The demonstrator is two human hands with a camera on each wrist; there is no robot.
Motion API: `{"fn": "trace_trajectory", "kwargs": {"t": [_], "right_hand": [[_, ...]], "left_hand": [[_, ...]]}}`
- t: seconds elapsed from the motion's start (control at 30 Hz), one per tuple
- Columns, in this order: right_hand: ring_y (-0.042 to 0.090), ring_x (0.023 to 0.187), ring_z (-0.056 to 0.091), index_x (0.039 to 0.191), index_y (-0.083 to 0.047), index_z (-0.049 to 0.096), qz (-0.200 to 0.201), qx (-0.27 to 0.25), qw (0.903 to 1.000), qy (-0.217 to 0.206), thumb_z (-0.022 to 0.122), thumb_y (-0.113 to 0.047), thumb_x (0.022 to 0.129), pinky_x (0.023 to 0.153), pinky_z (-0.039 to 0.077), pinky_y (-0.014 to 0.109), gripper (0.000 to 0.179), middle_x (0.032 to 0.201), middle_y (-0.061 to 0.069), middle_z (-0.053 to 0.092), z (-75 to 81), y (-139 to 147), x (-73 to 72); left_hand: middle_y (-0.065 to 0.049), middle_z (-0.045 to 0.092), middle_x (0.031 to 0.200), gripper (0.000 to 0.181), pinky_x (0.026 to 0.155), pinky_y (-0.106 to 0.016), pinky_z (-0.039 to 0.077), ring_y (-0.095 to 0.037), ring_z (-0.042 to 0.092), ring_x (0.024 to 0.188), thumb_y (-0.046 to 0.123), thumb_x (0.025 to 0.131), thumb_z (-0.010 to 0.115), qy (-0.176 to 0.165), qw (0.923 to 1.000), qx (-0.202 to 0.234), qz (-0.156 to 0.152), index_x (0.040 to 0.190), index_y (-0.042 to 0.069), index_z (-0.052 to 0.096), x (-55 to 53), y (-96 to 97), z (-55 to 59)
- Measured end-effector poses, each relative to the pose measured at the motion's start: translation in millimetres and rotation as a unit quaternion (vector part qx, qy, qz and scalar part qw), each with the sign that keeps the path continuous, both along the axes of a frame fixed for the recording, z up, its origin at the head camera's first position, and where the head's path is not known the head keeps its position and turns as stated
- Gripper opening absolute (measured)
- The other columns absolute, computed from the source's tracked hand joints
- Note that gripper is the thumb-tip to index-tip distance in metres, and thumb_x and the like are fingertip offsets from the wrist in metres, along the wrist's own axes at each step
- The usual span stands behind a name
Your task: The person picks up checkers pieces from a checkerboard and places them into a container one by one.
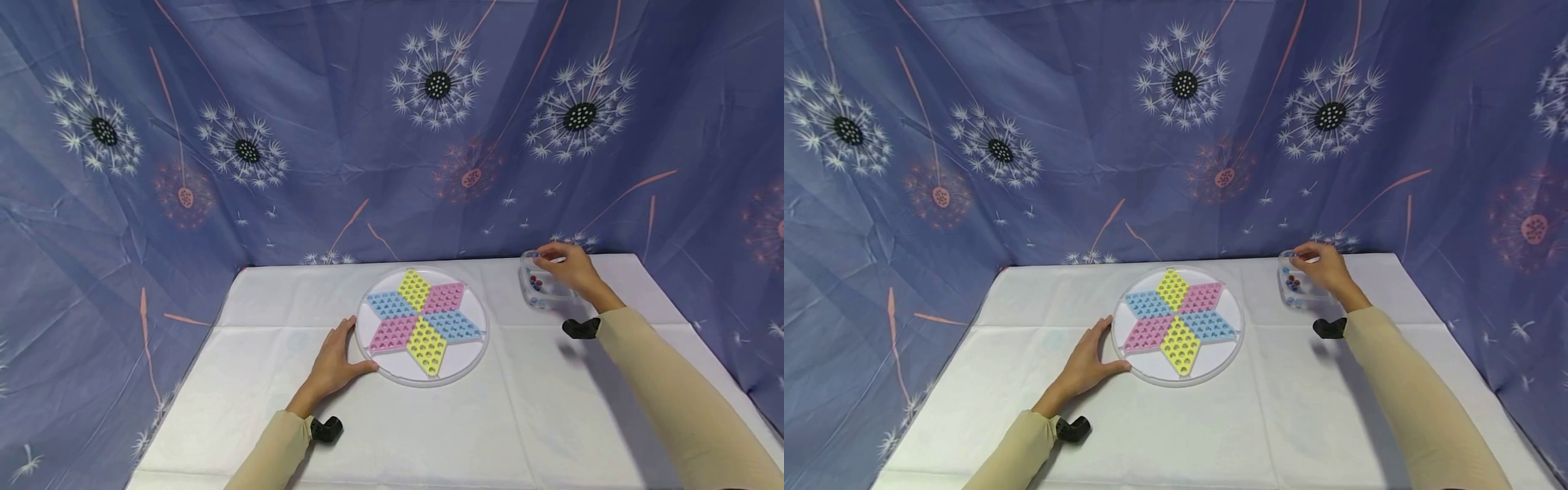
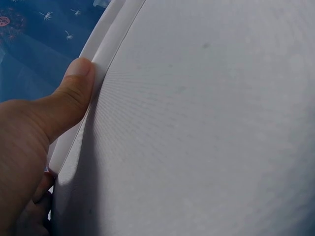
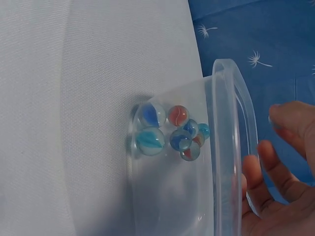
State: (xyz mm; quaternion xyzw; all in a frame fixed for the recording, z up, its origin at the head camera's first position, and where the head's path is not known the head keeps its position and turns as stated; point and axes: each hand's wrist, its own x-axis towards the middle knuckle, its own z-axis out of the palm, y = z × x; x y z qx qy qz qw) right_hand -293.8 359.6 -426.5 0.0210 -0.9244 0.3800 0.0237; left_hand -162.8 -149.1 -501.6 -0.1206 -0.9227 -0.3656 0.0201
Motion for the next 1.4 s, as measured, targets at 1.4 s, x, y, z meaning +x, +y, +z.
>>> {"fn": "trace_trajectory", "kwargs": {"t": [1.4], "right_hand": [[0.038,0.095,0.059,0.126,-0.006,0.061,-0.027,-0.005,0.9970,-0.072,0.063,-0.027,0.096,0.067,0.053,0.040,0.036,0.118,0.024,0.058,-8.1,-7.7,-3.5]], "left_hand": [[-0.021,0.031,0.155,0.108,0.121,-0.046,0.015,-0.035,0.025,0.144,0.048,0.070,0.084,0.018,0.9997,-0.019,0.001,0.152,0.003,0.029,1.7,1.9,-2.6]]}}
